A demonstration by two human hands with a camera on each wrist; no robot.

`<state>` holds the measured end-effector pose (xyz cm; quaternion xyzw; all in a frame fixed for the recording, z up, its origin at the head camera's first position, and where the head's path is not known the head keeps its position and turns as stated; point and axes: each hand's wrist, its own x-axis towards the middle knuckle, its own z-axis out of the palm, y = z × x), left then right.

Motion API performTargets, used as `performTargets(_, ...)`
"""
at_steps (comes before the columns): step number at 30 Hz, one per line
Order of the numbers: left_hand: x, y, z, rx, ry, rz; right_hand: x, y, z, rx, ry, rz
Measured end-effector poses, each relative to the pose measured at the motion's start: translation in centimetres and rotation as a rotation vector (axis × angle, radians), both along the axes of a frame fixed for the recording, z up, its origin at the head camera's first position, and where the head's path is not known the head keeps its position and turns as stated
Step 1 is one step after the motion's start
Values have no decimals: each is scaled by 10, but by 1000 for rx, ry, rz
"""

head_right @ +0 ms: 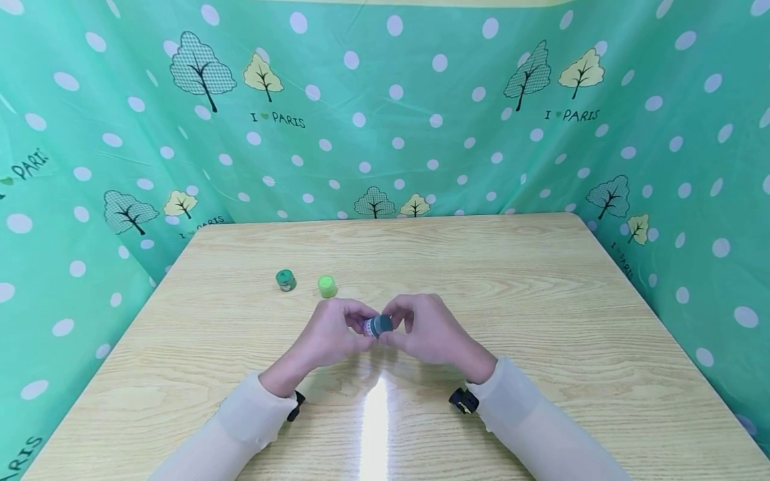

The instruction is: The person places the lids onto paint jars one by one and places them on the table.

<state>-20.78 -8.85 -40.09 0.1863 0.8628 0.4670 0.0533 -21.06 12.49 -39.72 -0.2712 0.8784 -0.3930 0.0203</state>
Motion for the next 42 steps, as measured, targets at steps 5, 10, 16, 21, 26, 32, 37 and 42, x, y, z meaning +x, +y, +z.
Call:
performTargets(5, 0, 0, -1, -4, 5, 1, -1, -1, -1, 4, -14, -5)
performTargets(10, 0, 1, -1, -5, 0, -4, -1, -1, -3, 2, -20, -16)
performTargets(16, 0, 1, 0, 2, -18, -2, -1, -1, -5, -2, -41, -34)
performTargets(21, 2, 2, 1, 8, -22, -2, -1, -2, -6, 20, -43, -61)
performTargets(26, 2, 3, 2, 19, -35, -6, -1, -2, -6, 31, -56, -75)
performTargets(32, 3, 2, 1, 18, -36, -5, -2, -1, -7, 44, -61, -78)
performTargets(37, 2, 2, 1, 2, -22, -3, -1, 0, -4, 60, -59, -99)
performTargets(42, 2, 2, 2, -9, -23, 1, -2, 3, -1, 18, -26, -97)
